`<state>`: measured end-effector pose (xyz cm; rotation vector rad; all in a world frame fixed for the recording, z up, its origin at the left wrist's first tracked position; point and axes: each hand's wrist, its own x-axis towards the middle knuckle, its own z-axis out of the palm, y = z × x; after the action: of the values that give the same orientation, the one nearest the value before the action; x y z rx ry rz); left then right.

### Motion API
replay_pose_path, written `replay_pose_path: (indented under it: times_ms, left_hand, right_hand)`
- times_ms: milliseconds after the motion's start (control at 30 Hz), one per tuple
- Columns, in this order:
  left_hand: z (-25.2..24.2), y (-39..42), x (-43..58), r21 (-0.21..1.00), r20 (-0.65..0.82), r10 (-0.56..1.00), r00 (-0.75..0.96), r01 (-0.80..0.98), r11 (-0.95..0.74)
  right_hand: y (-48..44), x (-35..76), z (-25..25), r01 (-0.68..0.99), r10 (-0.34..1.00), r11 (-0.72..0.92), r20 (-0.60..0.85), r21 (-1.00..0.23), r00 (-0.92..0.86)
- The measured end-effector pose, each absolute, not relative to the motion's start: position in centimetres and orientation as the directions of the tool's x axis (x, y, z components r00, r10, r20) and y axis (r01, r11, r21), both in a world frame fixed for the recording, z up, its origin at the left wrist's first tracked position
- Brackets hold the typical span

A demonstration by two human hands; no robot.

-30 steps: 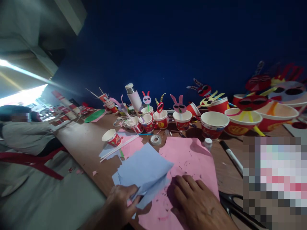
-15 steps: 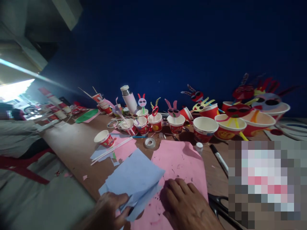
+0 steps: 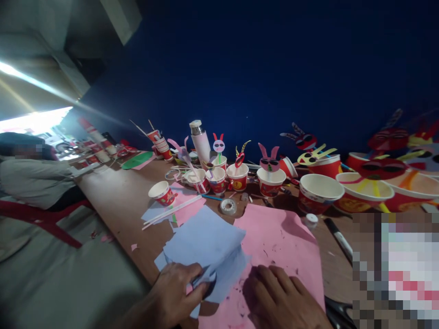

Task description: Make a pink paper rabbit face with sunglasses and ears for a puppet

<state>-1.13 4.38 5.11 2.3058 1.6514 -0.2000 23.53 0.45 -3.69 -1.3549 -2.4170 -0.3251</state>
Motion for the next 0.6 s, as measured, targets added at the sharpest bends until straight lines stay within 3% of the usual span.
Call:
replay_pose_path:
  times_ms: [133, 267, 367, 600]
  left_hand:
    - [5.7, 4.4, -2.4, 0.423, -0.299, 0.871, 0.391, 0.872, -0.246]
    - [6.6, 4.7, -3.9, 0.687, -0.365, 0.848, 0.384, 0.726, -0.033]
    - [6.7, 5.0, -4.3, 0.755, -0.391, 0.815, 0.428, 0.655, 0.017]
    - [5.6, 6.7, -3.8, 0.785, -0.397, 0.797, 0.455, 0.619, 0.037]
  right_hand:
    - [0.7, 23.4, -4.1, 0.844, 0.737, 0.531, 0.446, 0.082, -0.507]
    - [1.0, 23.7, -4.4, 0.817, 0.668, 0.568, 0.523, 0.103, -0.53]
    - [0.8, 23.6, -4.0, 0.828, 0.703, 0.559, 0.506, 0.041, -0.5]
    - [-0.1, 22.5, -1.7, 0.858, 0.846, 0.489, 0.325, -0.158, -0.422]
